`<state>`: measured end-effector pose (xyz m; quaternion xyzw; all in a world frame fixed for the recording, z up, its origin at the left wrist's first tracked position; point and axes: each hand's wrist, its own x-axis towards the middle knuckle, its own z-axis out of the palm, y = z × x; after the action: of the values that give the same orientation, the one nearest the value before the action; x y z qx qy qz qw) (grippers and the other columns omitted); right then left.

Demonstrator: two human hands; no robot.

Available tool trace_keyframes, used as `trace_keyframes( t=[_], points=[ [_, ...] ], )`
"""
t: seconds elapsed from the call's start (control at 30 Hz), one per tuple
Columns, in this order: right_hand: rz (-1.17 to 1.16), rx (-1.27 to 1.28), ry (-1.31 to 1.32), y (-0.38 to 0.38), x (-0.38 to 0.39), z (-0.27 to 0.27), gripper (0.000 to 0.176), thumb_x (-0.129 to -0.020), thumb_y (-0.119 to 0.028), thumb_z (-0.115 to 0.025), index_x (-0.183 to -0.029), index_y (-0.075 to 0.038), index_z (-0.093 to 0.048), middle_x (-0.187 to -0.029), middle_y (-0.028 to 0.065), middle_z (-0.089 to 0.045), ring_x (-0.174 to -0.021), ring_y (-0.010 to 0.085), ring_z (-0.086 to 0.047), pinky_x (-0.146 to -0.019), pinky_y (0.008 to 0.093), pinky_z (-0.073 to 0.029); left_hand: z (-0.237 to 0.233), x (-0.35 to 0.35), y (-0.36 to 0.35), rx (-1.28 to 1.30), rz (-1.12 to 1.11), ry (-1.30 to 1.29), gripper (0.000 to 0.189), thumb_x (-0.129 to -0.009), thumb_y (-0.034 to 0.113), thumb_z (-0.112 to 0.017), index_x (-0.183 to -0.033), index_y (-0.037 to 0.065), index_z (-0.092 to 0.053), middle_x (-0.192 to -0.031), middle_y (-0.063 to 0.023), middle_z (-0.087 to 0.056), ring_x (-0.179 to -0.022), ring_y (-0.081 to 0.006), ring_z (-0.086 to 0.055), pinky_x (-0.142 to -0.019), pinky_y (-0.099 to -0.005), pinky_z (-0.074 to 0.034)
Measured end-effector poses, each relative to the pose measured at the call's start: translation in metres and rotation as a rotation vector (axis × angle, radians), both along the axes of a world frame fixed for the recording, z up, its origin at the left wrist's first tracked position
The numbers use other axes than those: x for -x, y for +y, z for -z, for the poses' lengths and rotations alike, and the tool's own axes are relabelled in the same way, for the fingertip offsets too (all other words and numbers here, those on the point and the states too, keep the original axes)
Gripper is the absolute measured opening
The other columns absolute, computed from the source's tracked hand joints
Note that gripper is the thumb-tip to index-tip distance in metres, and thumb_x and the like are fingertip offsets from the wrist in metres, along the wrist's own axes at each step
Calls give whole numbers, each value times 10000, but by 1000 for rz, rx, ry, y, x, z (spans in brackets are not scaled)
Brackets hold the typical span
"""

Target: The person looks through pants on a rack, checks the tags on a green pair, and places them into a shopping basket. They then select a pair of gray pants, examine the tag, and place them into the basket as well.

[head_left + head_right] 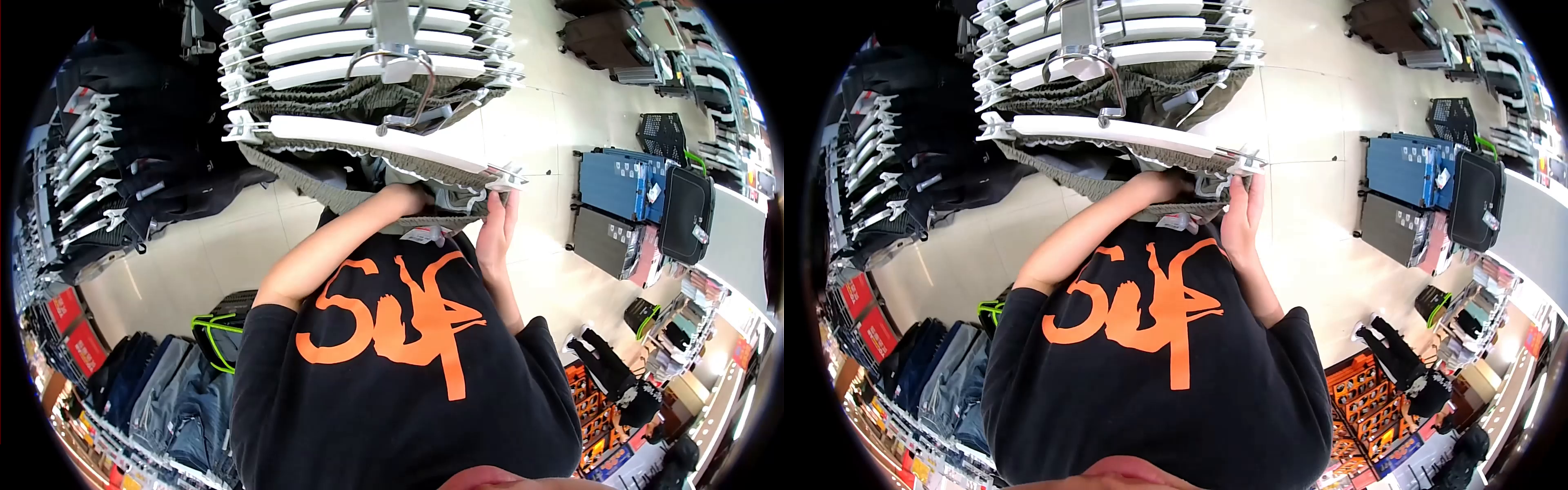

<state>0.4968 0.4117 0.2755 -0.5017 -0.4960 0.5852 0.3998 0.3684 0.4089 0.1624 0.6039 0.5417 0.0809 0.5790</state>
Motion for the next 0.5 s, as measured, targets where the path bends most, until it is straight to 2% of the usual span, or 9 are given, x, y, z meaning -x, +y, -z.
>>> trace_keyframes(
  t=[0.03,0.1,0.13,0.17,0.23,0.27,0.4,0.47,0.5],
  points=[
    [-29,-44,-29,1,1,-1,347,-854,-59,-325,-1190,23,-348,-1124,81,-439,-1005,127,-407,-851,221,-306,-4,3,0,-6,10,8,522,-764,142,-464,-1264,84,-325,-1334,-107,-265,-1223,-242,-250,-1016,-302,-168],
    [-49,-87,-44,2,0,1,331,-855,-61,-326,-1173,21,-368,-1088,67,-451,-948,108,-408,-817,208,-311,-16,8,-2,-197,34,463,479,-751,99,-455,-1222,66,-376,-1278,-140,-339,-1193,-256,-294,-1004,-323,-196],
    [-80,-123,-67,3,0,3,317,-856,-63,-326,-1156,19,-387,-1052,54,-462,-891,90,-410,-783,195,-316,-15,10,-8,-449,-312,395,368,-735,60,-445,-1099,22,-486,-1142,-167,-466,-1086,-273,-427,-915,-358,-337],
    [-74,-129,-60,3,0,7,317,-856,-63,-326,-1156,19,-387,-1052,54,-462,-891,90,-410,-783,195,-316,-19,14,-9,-457,-307,400,368,-735,60,-445,-1099,22,-486,-1142,-167,-466,-1086,-273,-427,-915,-358,-337],
    [-89,-225,-173,4,3,13,310,-857,-59,-326,-1152,15,-392,-1000,37,-469,-804,68,-387,-721,178,-312,-30,25,-9,-195,-74,608,263,-726,49,-452,-962,6,-560,-1026,-178,-535,-933,-279,-538,-757,-364,-453],
    [-84,-224,-218,5,4,12,275,-841,-35,-341,-1100,32,-406,-956,94,-490,-865,138,-443,-770,235,-348,-23,30,-14,-279,-33,656,199,-715,56,-470,-870,13,-589,-942,-157,-574,-809,-266,-587,-631,-348,-489],
    [-53,-215,-165,14,4,16,278,-846,-45,-345,-1106,31,-404,-960,102,-492,-868,148,-449,-769,231,-348,-72,44,-38,-333,-186,683,132,-679,139,-572,-732,19,-567,-780,-145,-566,-726,-297,-567,-606,-355,-474],
    [-95,-328,-248,22,4,16,294,-839,-48,-380,-1121,34,-394,-973,117,-497,-880,173,-465,-783,249,-358,-101,50,-54,-618,-475,452,116,-687,121,-583,-713,25,-523,-740,-116,-516,-667,-295,-547,-560,-368,-449],
    [-96,-330,-241,20,8,14,294,-839,-48,-380,-1121,34,-394,-973,117,-497,-880,173,-465,-783,249,-358,-110,51,-60,-621,-476,458,116,-687,121,-583,-713,25,-523,-740,-116,-516,-667,-295,-547,-560,-368,-449]
  ],
)
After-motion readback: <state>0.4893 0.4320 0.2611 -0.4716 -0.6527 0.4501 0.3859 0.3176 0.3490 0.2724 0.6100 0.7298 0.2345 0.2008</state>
